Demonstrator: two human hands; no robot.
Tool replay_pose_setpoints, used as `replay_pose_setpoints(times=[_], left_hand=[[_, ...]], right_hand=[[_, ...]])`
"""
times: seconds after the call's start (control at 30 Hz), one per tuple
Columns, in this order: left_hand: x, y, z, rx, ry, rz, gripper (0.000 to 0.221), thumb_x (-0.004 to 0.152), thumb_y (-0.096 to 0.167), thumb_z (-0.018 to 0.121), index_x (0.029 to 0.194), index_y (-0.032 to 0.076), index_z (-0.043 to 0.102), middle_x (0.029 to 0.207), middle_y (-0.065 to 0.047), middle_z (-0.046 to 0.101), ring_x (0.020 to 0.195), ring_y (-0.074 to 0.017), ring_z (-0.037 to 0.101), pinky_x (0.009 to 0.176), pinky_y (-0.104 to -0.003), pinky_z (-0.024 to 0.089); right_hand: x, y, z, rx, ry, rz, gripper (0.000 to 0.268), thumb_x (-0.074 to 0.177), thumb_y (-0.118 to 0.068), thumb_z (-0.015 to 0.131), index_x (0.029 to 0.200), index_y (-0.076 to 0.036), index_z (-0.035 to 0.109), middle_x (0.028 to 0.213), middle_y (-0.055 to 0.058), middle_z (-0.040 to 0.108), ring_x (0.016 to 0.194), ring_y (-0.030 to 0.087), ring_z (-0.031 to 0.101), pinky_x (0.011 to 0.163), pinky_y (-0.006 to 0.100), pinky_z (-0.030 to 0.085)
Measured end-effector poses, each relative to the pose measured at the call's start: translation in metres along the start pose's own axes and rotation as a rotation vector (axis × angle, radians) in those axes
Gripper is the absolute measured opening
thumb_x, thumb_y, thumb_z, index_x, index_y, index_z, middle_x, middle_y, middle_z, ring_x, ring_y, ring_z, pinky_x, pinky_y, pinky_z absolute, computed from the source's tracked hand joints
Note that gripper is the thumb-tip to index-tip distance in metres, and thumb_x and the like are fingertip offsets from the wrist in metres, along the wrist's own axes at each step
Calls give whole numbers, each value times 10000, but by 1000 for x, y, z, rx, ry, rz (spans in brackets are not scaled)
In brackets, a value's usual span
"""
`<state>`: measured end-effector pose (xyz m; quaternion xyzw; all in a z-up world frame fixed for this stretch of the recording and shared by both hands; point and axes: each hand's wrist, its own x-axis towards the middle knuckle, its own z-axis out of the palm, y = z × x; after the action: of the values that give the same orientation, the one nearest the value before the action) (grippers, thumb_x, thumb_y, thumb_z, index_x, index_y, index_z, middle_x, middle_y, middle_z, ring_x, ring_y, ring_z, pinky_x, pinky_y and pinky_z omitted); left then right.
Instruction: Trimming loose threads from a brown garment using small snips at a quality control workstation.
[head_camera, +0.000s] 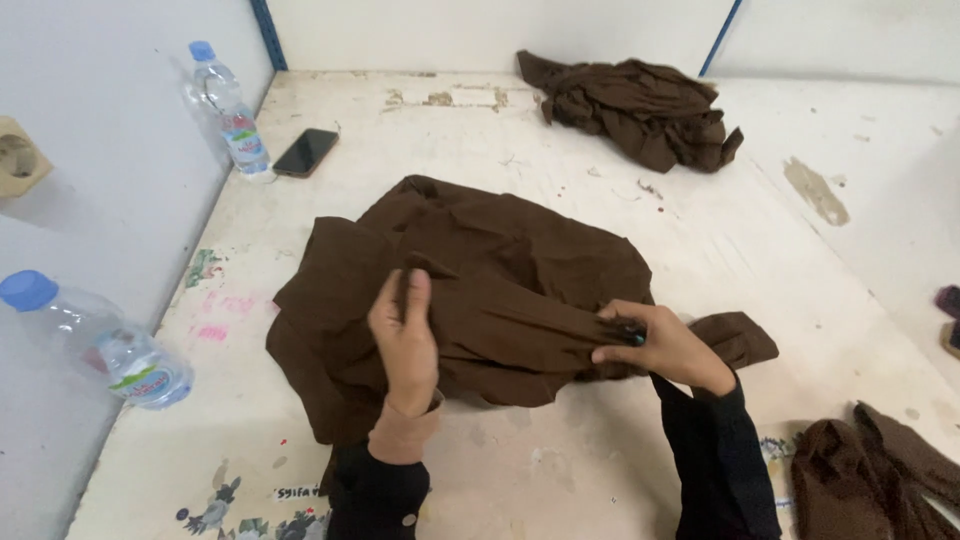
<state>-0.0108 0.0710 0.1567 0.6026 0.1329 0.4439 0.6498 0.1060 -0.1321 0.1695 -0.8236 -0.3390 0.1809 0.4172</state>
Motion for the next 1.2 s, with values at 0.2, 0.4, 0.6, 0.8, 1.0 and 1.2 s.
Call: replay_pose_setpoints(times=[0.2,0.4,0.6,0.8,1.0,1.2], left_hand=[[12,-36,-16,83,104,139,301,940,182,445,664,75,500,592,28,424,614,-63,384,636,-207,399],[8,-39,-9,179,48,274,383,947,127,422,567,89,395,472,22,312,494,-56,266,501,-185,293],[6,-45,-19,248,90,371,347,959,168,408,626,67,420,540,-10,357,553,-87,293,544,-234,307],[7,-36,-10,775,-304,877,749,511,653,634,847,-10,543,746,-20,559,417,-79,398,383,-210,352],[16,-53,-17,1000,-254,728,465,526,-81,531,972,48,533,823,-13,574,563,-161,490,454,-262,385],[21,-45,-29,937,-18,630,411,521,-69,503,918,26,547,745,-33,560,512,-160,446,453,-273,373]], right_hand=[[0,12,-13,-108,189,45,313,614,99,622,920,33,612,817,229,660,846,378,610,811,450,423],[2,50,-25,-281,439,46,403,564,11,665,941,-131,648,792,123,667,840,363,601,780,423,445],[16,89,-35,-388,915,-188,350,629,-1,685,881,-241,652,688,-43,619,690,163,606,709,238,463],[-5,96,-59,-230,1022,-508,368,666,300,415,961,120,539,899,238,575,748,277,585,643,321,530],[-23,94,-72,-260,1196,-424,427,638,192,387,971,77,627,841,156,598,720,186,524,534,240,369],[-31,115,-86,-406,1257,-462,372,720,276,432,969,91,637,859,189,585,739,225,501,515,258,340]])
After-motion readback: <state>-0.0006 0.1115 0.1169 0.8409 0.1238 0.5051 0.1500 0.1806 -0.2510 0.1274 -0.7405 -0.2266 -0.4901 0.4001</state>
